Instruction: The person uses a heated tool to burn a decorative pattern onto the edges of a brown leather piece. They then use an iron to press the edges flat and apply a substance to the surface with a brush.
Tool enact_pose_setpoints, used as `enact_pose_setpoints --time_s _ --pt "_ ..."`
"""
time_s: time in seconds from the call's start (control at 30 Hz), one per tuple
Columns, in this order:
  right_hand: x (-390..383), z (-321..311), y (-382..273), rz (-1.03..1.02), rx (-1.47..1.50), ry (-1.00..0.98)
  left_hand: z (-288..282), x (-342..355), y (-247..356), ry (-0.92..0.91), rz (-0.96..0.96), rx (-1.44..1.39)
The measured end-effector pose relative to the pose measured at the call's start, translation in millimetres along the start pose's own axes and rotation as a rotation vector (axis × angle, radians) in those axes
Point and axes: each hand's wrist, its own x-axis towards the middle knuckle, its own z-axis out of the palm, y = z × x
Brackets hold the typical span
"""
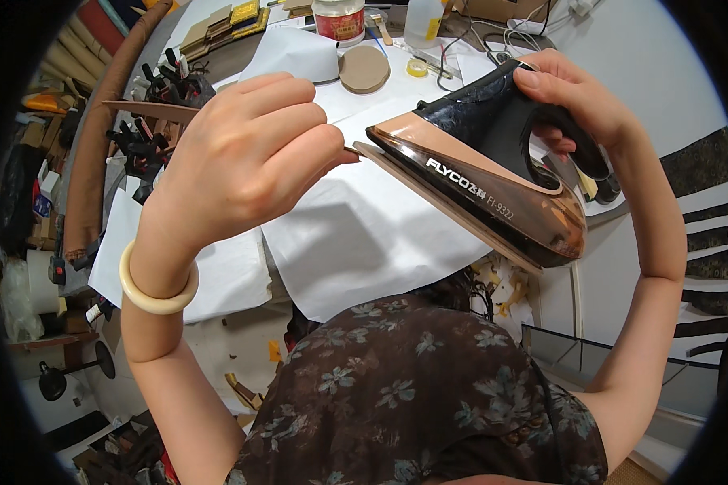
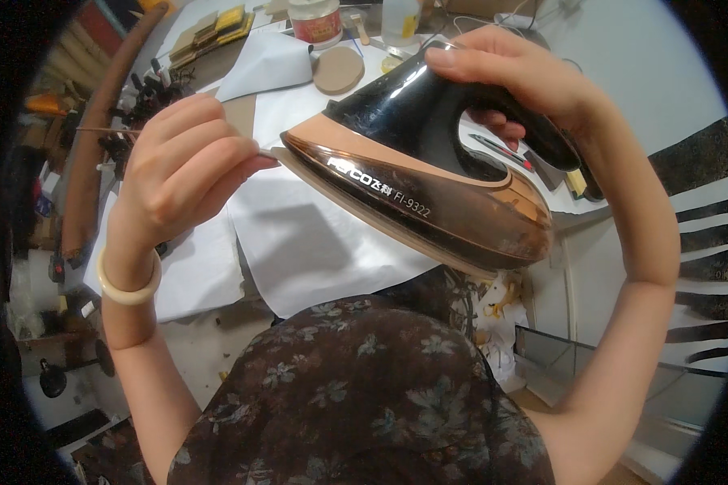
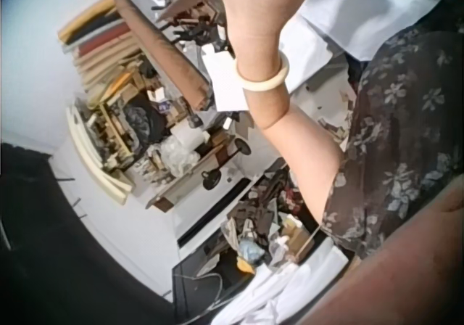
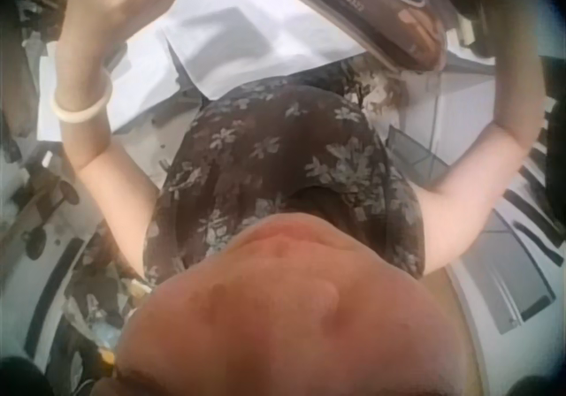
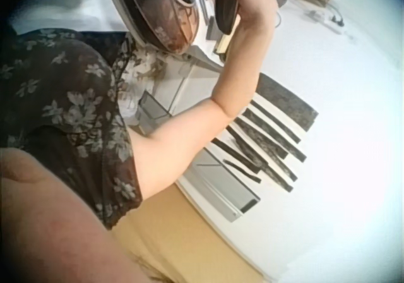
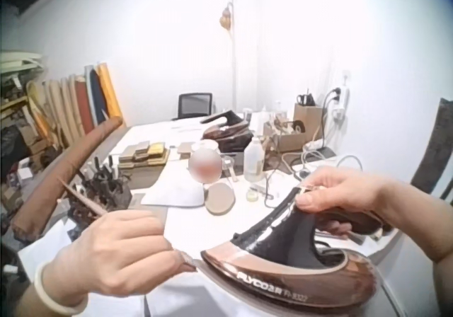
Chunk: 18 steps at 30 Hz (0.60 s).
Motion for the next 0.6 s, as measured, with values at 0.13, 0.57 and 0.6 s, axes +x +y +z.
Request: enact_pose_setpoints --time_s 0.13,0.57,0.6 --pt "3 1 0 0.047 0.008 -0.002 5 -6 -1 0.003 0.000 -0.002" --pt "2 -7 15 0.059 0.117 -0.044 4 -12 -2 0.076 0.099 -0.036" --pt "2 -4 14 0.054 0.104 -0.041 4 -12 -1 0.068 0.097 -0.035"
